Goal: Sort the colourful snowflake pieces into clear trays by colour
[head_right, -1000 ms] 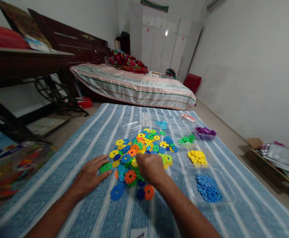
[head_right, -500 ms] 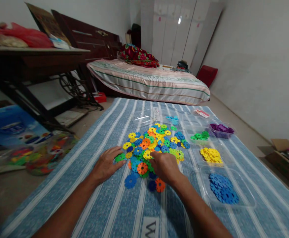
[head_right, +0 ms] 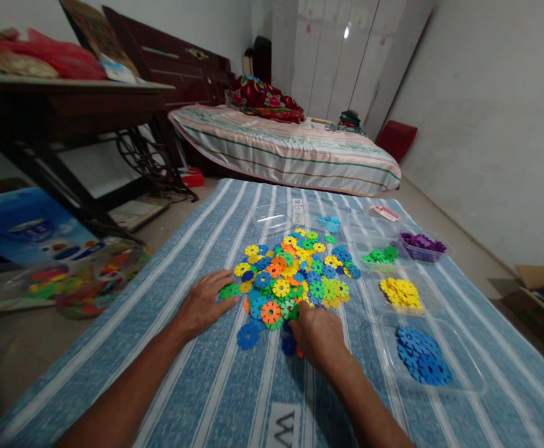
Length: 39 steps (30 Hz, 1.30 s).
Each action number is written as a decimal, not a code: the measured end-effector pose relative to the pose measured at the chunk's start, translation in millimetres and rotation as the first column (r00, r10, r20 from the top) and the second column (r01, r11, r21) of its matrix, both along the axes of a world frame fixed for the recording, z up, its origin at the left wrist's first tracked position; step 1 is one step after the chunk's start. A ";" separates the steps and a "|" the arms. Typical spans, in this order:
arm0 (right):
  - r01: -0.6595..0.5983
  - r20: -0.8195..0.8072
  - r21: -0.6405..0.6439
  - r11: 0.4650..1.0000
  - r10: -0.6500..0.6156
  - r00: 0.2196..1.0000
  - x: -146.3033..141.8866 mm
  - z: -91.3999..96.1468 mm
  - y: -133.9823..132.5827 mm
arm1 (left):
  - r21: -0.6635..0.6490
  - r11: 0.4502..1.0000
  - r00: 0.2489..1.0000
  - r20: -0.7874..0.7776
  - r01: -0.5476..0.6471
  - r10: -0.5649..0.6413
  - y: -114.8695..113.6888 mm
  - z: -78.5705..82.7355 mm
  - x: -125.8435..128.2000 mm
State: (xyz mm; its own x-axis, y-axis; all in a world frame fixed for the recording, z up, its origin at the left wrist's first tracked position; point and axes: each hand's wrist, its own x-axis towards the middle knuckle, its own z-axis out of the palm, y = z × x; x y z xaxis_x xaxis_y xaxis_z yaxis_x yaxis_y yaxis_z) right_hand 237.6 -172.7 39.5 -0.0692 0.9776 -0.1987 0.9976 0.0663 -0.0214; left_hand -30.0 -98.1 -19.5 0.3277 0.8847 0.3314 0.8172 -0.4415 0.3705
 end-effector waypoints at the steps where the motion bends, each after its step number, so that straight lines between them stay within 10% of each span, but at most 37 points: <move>1: -0.010 0.005 0.010 1.000 0.010 1.000 0.5 -1.8 -0.5 | 0.001 1.000 1.000 0.000 0.000 0.000 0.0 0.2 0.1; 9: -0.078 0.026 0.166 0.983 0.075 0.997 18.8 -6.4 -5.5 | 0.010 1.000 1.000 -0.015 0.006 -0.006 2.1 1.9 -0.9; 15: -0.022 0.087 0.338 0.941 -0.008 0.996 69.9 24.3 20.6 | 0.006 1.000 1.000 0.002 0.010 -0.010 3.6 0.7 -1.4; 22: 0.360 0.041 0.618 0.699 -0.485 0.873 127.9 63.8 51.3 | 0.008 1.000 1.000 0.016 0.006 -0.006 3.1 1.8 -0.5; 28: -0.001 -0.046 0.297 0.955 0.015 0.999 52.6 17.5 19.7 | 0.008 1.000 1.000 0.005 -0.008 0.008 2.7 2.6 -0.3; 39: -0.088 -0.028 0.105 0.991 0.091 0.995 -15.3 -1.6 10.5 | 0.033 0.999 1.000 0.018 0.001 -0.002 2.9 0.7 -3.2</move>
State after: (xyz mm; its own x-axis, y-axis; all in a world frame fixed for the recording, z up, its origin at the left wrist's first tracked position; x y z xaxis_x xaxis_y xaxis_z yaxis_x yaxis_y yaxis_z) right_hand 222.2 -162.2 38.0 -0.1622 0.9823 -0.0933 0.9864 0.1589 -0.0424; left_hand -33.2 -95.2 -18.8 0.3226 0.8726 0.3668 0.8098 -0.4551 0.3704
